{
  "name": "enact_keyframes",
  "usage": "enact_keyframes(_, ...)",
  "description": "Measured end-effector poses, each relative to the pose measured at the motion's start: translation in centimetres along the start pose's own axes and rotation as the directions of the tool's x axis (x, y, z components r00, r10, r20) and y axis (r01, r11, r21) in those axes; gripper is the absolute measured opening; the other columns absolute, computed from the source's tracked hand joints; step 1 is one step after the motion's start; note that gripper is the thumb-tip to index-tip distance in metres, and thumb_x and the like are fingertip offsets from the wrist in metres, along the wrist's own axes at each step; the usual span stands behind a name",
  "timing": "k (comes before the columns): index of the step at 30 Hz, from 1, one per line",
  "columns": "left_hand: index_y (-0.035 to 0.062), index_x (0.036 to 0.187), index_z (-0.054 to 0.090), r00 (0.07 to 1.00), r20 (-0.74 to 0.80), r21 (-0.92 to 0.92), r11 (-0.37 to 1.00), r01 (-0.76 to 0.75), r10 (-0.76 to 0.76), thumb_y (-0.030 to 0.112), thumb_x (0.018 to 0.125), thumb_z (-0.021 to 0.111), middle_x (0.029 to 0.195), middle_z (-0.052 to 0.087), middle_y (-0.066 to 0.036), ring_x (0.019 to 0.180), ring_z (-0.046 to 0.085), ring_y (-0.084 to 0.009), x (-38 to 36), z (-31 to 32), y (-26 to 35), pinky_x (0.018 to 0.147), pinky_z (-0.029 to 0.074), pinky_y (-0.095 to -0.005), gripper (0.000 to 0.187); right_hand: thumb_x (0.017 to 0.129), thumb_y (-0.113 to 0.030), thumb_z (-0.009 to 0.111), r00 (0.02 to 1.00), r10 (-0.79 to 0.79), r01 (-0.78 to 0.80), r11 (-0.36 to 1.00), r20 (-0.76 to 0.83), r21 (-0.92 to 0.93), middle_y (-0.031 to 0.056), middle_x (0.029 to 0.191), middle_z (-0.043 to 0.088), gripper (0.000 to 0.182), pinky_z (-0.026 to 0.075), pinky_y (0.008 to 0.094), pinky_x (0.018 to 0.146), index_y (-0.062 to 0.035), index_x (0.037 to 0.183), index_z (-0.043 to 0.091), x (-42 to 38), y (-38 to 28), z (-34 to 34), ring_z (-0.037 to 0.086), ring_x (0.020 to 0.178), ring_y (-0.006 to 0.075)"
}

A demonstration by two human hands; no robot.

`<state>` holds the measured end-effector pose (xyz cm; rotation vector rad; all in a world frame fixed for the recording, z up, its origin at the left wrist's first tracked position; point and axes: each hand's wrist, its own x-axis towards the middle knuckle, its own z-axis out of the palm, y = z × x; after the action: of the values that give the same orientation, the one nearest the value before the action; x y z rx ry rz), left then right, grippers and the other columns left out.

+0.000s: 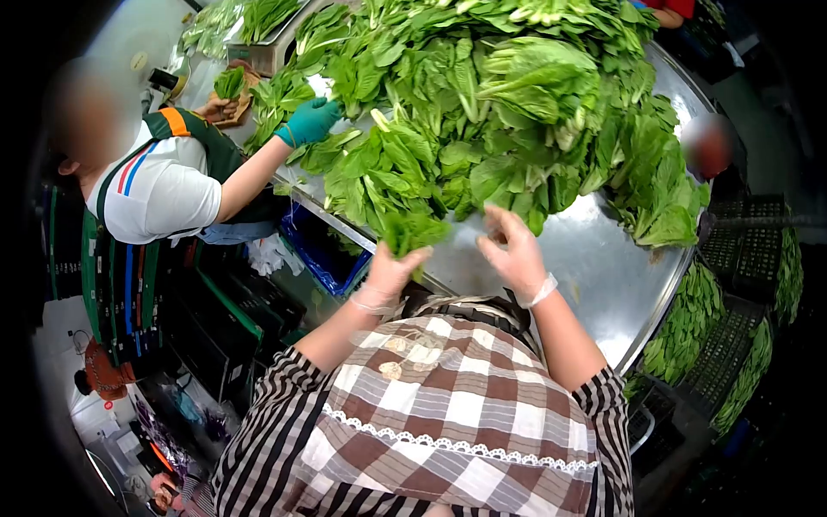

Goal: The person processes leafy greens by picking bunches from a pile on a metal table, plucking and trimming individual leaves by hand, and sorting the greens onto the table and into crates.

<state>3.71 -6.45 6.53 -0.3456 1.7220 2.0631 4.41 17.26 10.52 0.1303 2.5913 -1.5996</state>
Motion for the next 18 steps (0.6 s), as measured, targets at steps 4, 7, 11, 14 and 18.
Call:
enact_keyframes(4, 0.0, 0.121, 0.059, 0.979, -0.199, -0.159, 0.984, -0.079, 0.047, 0.007, 0.08, 0.077, 0.112, 0.067, -0.007, 0.096, 0.064, -0.0169, 2.0, -7.1, 2.1, 0.088, 0.051, -0.0315, 0.046, 0.076, -0.028, 0.078, 0.998, -0.011, 0.015, 0.996, 0.054, -0.089, 0.0194, 0.135, 0.049, 0.085, 0.046, 0.0382, 0.101, -0.0056, 0.148, 0.038, 6.9, -3.6, 5.0, 0.056, 0.12, 0.0313)
enact_keyframes(7, -0.0005, 0.122, 0.059, 0.977, -0.213, -0.221, 0.975, -0.024, -0.024, 0.001, 0.082, 0.072, 0.111, 0.068, -0.007, 0.097, 0.065, -0.0183, 2.6, -8.9, 2.9, 0.088, 0.051, -0.0314, 0.042, 0.067, -0.042, 0.086, 0.995, -0.069, 0.091, 0.929, 0.072, -0.36, 0.0239, 0.151, 0.031, 0.116, 0.037, 0.0418, 0.112, -0.0067, 0.155, 0.019, 9.8, -4.2, 8.1, 0.038, 0.137, 0.0394)
enact_keyframes(11, -0.0007, 0.127, 0.055, 0.99, -0.093, -0.35, 0.934, 0.067, -0.105, 0.0, 0.081, 0.07, 0.115, 0.066, -0.007, 0.102, 0.063, -0.0192, 5.1, -9.4, 2.1, 0.091, 0.05, -0.0323, 0.048, 0.055, -0.052, 0.09, 0.986, 0.0, 0.092, 0.833, 0.165, -0.546, 0.0359, 0.153, 0.018, 0.136, 0.036, 0.0479, 0.111, -0.0097, 0.157, 0.01, 10.1, -4.2, 13.5, 0.035, 0.136, 0.0506)
enact_keyframes(14, -0.0012, 0.125, 0.056, 0.984, 0.02, -0.414, 0.894, 0.17, -0.178, 0.002, 0.081, 0.069, 0.113, 0.065, -0.006, 0.103, 0.061, -0.0196, 4.9, -7.1, 3.3, 0.092, 0.048, -0.0329, 0.046, 0.056, -0.037, 0.09, 0.99, 0.015, 0.087, 0.734, 0.143, -0.674, 0.0351, 0.154, 0.015, 0.127, 0.041, 0.0489, 0.106, -0.0128, 0.156, 0.016, 8.5, -4.9, 14.2, 0.038, 0.132, 0.0512)
enact_keyframes(18, -0.0014, 0.125, 0.057, 0.977, 0.135, -0.39, 0.898, 0.205, -0.164, 0.003, 0.081, 0.07, 0.115, 0.065, -0.007, 0.103, 0.061, -0.0193, 5.7, -8.5, 3.3, 0.091, 0.048, -0.0331, 0.046, 0.065, -0.02, 0.083, 0.997, 0.021, 0.033, 0.761, 0.074, -0.648, 0.0273, 0.151, 0.03, 0.106, 0.047, 0.0467, 0.099, -0.0226, 0.154, 0.026, 9.7, -3.9, 14.2, 0.048, 0.125, 0.0441)
